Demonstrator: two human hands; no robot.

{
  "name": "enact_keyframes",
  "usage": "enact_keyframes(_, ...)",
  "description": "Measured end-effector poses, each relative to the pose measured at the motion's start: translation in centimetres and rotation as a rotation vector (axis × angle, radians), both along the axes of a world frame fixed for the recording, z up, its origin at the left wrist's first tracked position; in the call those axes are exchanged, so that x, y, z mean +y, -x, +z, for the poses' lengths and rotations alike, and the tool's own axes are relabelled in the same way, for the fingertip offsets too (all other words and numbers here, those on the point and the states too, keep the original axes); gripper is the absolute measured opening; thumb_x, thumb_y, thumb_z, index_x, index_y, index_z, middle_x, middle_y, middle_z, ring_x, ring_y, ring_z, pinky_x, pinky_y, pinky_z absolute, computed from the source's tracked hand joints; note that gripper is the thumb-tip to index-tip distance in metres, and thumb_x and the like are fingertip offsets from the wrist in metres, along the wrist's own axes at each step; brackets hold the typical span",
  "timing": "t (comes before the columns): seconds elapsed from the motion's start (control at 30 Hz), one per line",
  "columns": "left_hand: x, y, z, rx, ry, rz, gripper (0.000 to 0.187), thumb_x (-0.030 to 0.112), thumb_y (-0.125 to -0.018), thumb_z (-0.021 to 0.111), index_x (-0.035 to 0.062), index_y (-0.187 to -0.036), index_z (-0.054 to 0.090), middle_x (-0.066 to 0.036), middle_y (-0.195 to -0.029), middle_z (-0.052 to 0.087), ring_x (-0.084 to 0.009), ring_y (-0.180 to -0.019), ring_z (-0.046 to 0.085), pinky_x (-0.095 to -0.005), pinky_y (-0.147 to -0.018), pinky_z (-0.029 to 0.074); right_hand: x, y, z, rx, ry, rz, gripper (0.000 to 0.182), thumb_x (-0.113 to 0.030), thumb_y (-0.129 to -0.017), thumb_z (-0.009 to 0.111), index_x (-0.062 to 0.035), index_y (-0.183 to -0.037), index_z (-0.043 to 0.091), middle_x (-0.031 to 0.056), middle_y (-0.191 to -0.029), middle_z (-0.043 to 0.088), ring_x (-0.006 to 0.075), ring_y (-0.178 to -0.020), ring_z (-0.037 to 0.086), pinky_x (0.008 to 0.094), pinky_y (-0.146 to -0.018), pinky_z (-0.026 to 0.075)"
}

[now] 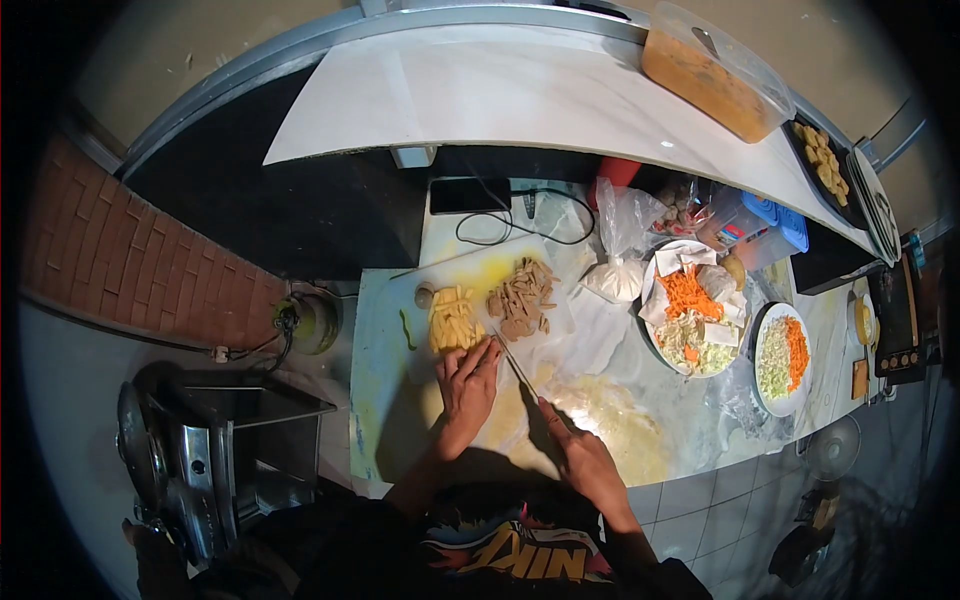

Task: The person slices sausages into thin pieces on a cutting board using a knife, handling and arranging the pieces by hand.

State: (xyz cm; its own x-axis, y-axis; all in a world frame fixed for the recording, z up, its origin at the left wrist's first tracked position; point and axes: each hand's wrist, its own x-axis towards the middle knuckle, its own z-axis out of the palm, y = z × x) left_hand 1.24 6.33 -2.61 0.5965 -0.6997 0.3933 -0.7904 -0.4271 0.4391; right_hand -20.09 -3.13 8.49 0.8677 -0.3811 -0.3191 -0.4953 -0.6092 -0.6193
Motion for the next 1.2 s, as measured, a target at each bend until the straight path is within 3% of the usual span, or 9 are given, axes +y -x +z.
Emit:
enact_keyframes(0.1, -0.1, 0.2, 0.0, 0.018, 0.017, 0.008, 0.034, 0.012, -0.090, 0.075, 0.0109, -0.124, 0.077, -0.002, -0.131, 0.072, -0.0273, -0.104, 0.057, -0.0419, -0.092, 0.043, 0.1, 0.1, 0.0, -0.045, -0.026, -0.005, 0.101, 0.006, -0.079, 0.062, -0.0195, -0.167, 0.019, 0.0280, -0.093, 0.068, 0.0486, -0.080, 0.067, 0.0546, -0.072, 0.054)
enact_keyframes(0.2, 0.0, 0.1, 0.0, -0.002, -0.002, -0.006, 0.036, 0.017, -0.093, 0.072, 0.0102, -0.128, 0.075, 0.000, -0.133, 0.071, -0.0265, -0.107, 0.058, -0.0421, -0.091, 0.044, 0.3, 0.0, 0.8, 0.000, -0.048, -0.029, 0.105, 0.012, -0.075, 0.066, -0.0191, -0.166, 0.022, 0.0278, -0.105, 0.069, 0.0483, -0.087, 0.067, 0.0557, -0.075, 0.052)
enact_keyframes(0.3, 0.1, 0.2, 0.0, 0.014, 0.011, -0.006, 0.037, 0.016, -0.092, 0.072, 0.0106, -0.128, 0.075, -0.001, -0.134, 0.070, -0.0268, -0.108, 0.057, -0.0425, -0.092, 0.043, 0.4, 0.1, 0.4, -0.001, -0.030, -0.030, 0.104, 0.011, -0.075, 0.066, -0.0188, -0.166, 0.023, 0.0270, -0.105, 0.070, 0.0483, -0.088, 0.067, 0.0553, -0.076, 0.053)
enact_keyframes(0.5, 0.2, 0.0, 0.0, 0.024, -0.002, -0.028, 0.038, 0.014, -0.091, 0.072, 0.0104, -0.129, 0.075, -0.002, -0.133, 0.070, -0.0276, -0.108, 0.057, -0.0427, -0.093, 0.043, 0.3, 0.0, -0.3, -0.011, -0.014, -0.066, 0.087, 0.006, -0.087, 0.062, -0.0169, -0.164, 0.028, 0.0282, -0.108, 0.069, 0.0487, -0.087, 0.067, 0.0555, -0.075, 0.053)
enact_keyframes(0.6, 0.0, 0.0, 0.4, 0.009, 0.033, -0.026, 0.034, 0.010, -0.088, 0.076, 0.0096, -0.122, 0.078, -0.003, -0.130, 0.072, -0.0275, -0.104, 0.057, -0.0418, -0.090, 0.042, 0.1, -0.2, 0.2, -0.037, -0.016, -0.068, 0.079, 0.003, -0.093, 0.059, -0.0170, -0.163, 0.029, 0.0295, -0.106, 0.069, 0.0489, -0.085, 0.066, 0.0561, -0.074, 0.052)
enact_keyframes(0.9, 0.0, 0.2, 0.4, -0.034, 0.019, -0.021, 0.033, 0.012, -0.092, 0.070, 0.0091, -0.125, 0.076, -0.004, -0.129, 0.069, -0.0295, -0.112, 0.056, -0.0436, -0.094, 0.041, 0.5, -0.2, 0.1, -0.113, -0.018, -0.098, 0.076, 0.001, -0.095, 0.060, -0.0166, -0.163, 0.031, 0.0290, -0.089, 0.068, 0.0484, -0.078, 0.066, 0.0555, -0.069, 0.049)
enact_keyframes(1.1, 0.0, 0.2, 0.3, 0.012, 0.023, -0.016, 0.031, 0.014, -0.094, 0.069, 0.0103, -0.123, 0.077, -0.005, -0.128, 0.070, -0.0303, -0.113, 0.056, -0.0444, -0.095, 0.041, 0.8, 0.4, 0.9, -0.080, -0.024, -0.086, 0.076, 0.001, -0.094, 0.060, -0.0164, -0.163, 0.031, 0.0291, -0.087, 0.068, 0.0484, -0.077, 0.066, 0.0557, -0.069, 0.049)
enact_keyframes(1.2, 0.0, 0.2, -0.4, -0.012, 0.037, -0.011, 0.034, 0.011, -0.091, 0.073, 0.0119, -0.124, 0.076, -0.004, -0.126, 0.070, -0.0318, -0.110, 0.056, -0.0443, -0.095, 0.039, 0.8, 0.7, 0.7, -0.023, -0.010, -0.055, 0.095, 0.005, -0.080, 0.062, -0.0145, -0.165, 0.024, 0.0275, -0.082, 0.068, 0.0473, -0.073, 0.066, 0.0548, -0.069, 0.052)
